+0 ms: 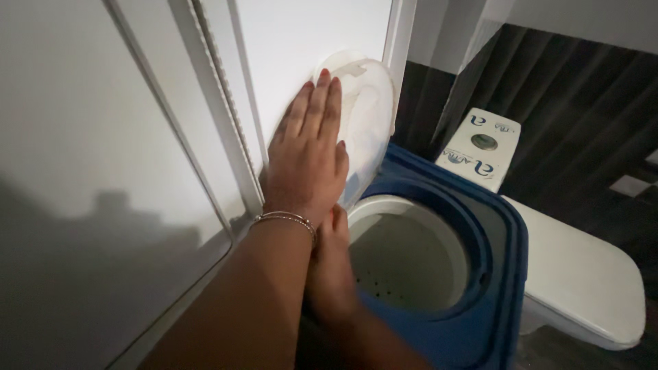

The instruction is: The person wipes the interior and exterior surfaces of a top-loading washing machine with a cloth, including the tub, the lid, and the top housing.

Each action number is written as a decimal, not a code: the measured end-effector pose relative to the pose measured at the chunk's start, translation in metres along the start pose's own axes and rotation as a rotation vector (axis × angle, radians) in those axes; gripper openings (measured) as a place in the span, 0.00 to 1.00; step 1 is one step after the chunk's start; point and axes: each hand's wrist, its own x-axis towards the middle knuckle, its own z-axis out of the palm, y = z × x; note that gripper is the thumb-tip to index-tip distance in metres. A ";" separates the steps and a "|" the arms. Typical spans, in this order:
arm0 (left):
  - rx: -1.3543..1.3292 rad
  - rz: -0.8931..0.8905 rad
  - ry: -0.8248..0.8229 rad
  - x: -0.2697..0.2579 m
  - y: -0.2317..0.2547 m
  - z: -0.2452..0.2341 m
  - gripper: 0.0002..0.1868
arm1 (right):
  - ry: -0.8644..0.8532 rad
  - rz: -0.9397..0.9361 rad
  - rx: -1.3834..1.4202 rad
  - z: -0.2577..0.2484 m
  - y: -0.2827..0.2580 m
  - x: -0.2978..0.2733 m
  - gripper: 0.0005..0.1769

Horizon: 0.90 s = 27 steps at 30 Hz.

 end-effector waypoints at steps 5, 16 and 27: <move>0.009 -0.020 0.043 -0.001 0.004 0.001 0.41 | 0.069 -0.586 -1.017 -0.019 0.006 0.035 0.24; -0.020 -0.016 0.069 -0.003 0.003 -0.004 0.39 | 0.466 0.034 -0.687 -0.026 0.005 0.069 0.25; -0.022 -0.020 0.071 0.003 -0.001 -0.003 0.39 | 0.498 -0.054 -0.820 -0.049 0.014 0.101 0.26</move>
